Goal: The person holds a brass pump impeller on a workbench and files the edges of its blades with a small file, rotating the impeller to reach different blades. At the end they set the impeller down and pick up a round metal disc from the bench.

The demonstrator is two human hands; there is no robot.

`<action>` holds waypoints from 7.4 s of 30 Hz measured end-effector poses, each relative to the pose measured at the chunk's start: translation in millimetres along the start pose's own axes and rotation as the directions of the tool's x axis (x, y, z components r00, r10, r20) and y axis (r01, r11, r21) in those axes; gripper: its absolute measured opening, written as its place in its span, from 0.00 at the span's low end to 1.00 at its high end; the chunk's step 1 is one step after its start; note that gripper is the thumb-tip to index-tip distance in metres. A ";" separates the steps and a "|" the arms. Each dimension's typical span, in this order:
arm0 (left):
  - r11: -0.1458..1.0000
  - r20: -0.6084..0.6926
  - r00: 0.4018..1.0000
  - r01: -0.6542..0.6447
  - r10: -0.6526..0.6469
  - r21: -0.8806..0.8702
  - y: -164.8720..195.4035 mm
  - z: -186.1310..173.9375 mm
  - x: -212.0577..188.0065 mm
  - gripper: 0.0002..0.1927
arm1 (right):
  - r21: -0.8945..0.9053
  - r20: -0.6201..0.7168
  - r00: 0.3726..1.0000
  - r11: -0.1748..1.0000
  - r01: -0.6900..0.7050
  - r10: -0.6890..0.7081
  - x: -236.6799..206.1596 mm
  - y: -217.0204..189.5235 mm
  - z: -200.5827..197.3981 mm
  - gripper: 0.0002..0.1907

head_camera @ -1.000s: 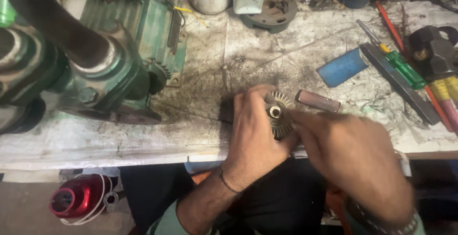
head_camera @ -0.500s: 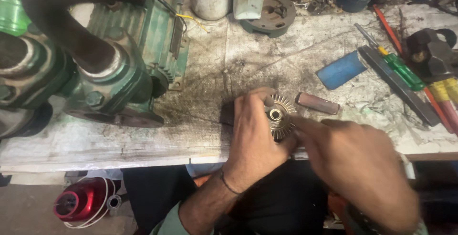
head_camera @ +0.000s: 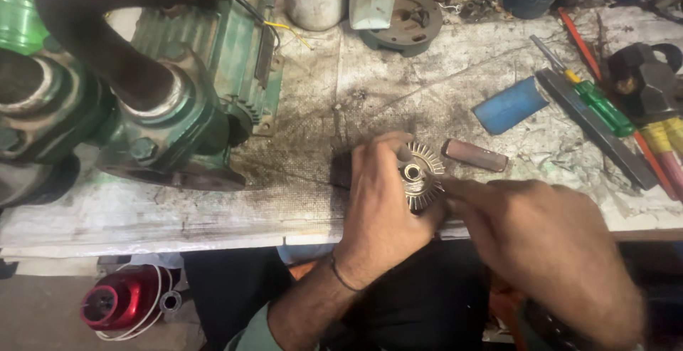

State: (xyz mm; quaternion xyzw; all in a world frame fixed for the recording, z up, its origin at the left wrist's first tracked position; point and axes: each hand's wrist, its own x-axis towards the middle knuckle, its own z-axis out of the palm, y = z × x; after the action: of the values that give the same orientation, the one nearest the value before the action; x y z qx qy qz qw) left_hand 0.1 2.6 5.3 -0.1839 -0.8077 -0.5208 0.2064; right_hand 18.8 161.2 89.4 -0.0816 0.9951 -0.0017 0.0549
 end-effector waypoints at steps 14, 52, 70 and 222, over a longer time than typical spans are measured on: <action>0.999 0.000 0.999 0.045 -0.045 -0.024 2.3 -2.9 -2.5 0.47 | 0.109 -0.134 0.984 0.985 0.135 -0.120 1.5 0.8 0.7 0.17; 0.996 0.071 0.994 0.084 -0.082 -0.017 -2.9 0.3 -3.3 0.48 | -0.098 0.004 0.997 0.992 0.077 -0.077 -13.3 8.5 20.6 0.23; 0.991 -0.030 0.998 -0.054 0.058 0.125 -4.5 9.4 -10.7 0.44 | -0.113 -0.061 0.995 0.991 0.066 -0.073 -11.8 -12.7 2.0 0.19; 1.000 -0.019 1.000 0.006 -0.006 0.025 -5.0 6.5 -1.3 0.39 | -0.026 -0.162 0.987 1.000 -0.011 0.006 4.1 -6.8 -7.1 0.10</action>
State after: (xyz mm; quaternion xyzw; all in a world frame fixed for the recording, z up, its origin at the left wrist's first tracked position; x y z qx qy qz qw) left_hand -2.3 6.5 -1.6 -0.1739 -0.8128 -0.5128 0.2148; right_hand 15.1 153.8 96.1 -0.0776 0.9966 0.0050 -0.0273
